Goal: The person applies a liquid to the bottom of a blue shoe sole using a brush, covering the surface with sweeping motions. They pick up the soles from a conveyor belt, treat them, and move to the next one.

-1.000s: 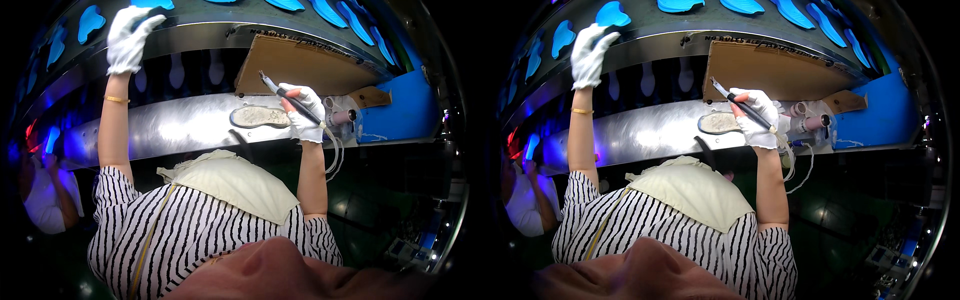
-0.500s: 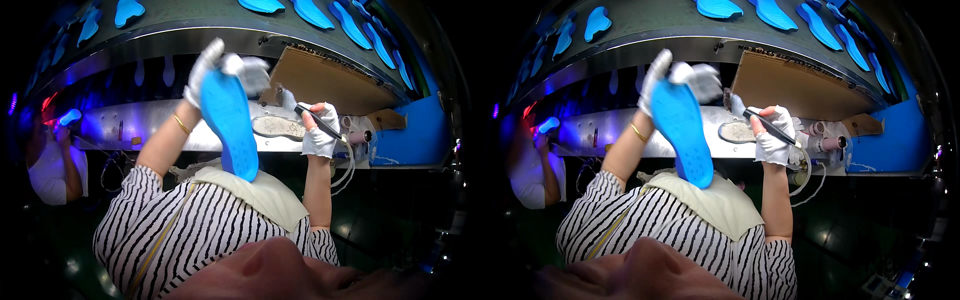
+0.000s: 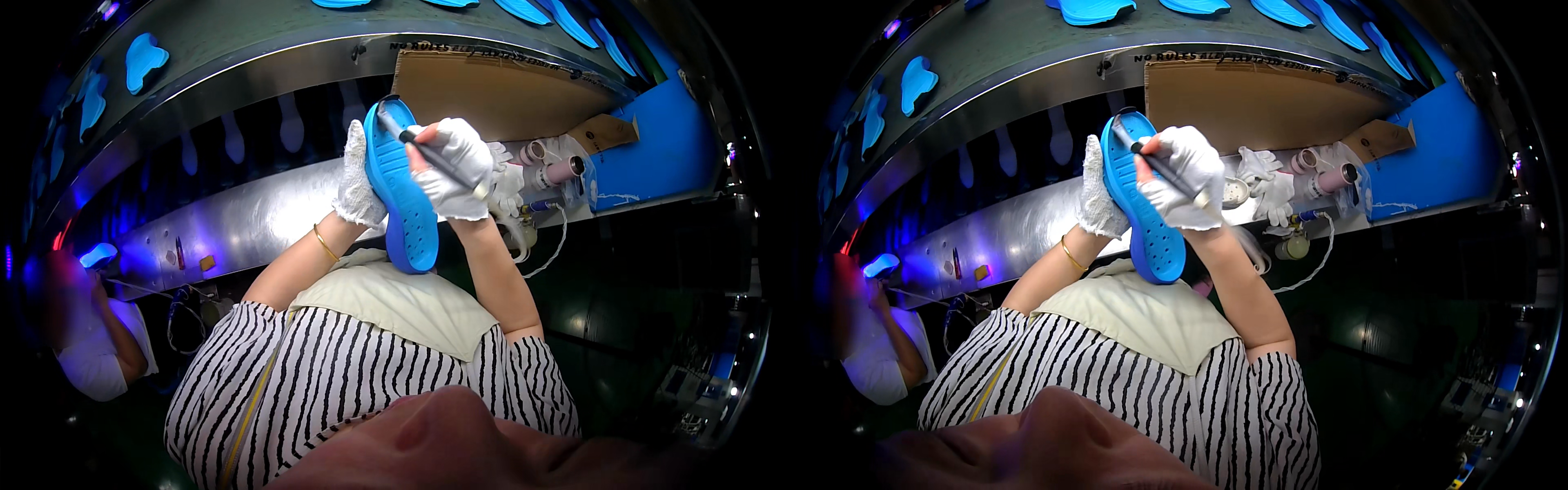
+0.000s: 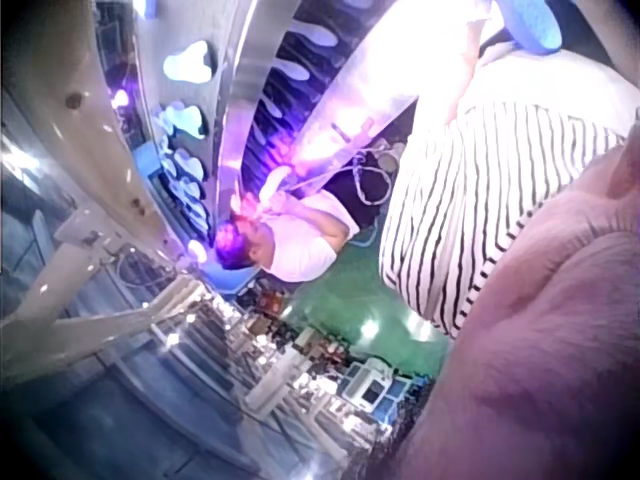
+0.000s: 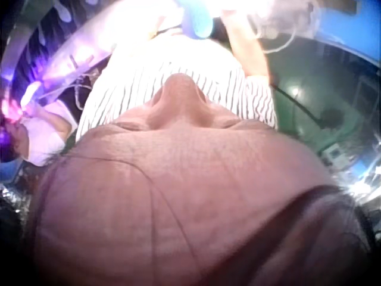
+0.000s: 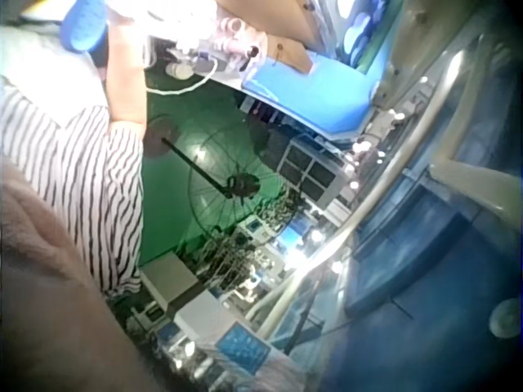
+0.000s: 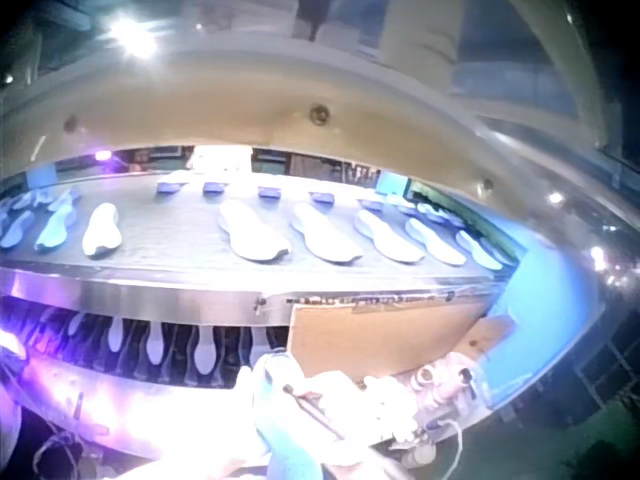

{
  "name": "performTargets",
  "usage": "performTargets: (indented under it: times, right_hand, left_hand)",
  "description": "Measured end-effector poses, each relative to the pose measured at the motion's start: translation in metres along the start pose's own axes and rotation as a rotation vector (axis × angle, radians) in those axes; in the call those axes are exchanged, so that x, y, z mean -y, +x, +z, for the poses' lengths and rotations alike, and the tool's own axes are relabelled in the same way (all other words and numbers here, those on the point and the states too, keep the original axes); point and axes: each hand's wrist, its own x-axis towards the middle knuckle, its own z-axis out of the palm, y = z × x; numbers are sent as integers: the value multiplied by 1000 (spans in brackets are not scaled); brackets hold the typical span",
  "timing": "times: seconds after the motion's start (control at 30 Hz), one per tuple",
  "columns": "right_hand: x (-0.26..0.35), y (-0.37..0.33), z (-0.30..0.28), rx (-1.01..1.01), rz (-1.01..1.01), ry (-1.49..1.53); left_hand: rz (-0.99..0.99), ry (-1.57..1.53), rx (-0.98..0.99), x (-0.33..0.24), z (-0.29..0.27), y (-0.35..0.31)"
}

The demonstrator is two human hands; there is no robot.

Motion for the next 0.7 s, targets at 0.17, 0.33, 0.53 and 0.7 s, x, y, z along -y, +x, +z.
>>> performTargets:
  times: [0.17, 0.33, 0.53, 0.7]
  right_hand:
    - [9, -12, -13, 117, 344, 209]
    - [12, -20, -8, 191, -64, 7]
    - [6, -42, -9, 185, 61, 83]
    - [18, -52, -15, 302, 257, 281]
  left_hand:
    - [-42, 18, 79, -11, 0, -9]
    - [-72, 18, 123, -17, -5, -3]
    - [-136, 59, 172, -32, -6, -7]
    - [-174, -11, 290, -35, -13, -19]
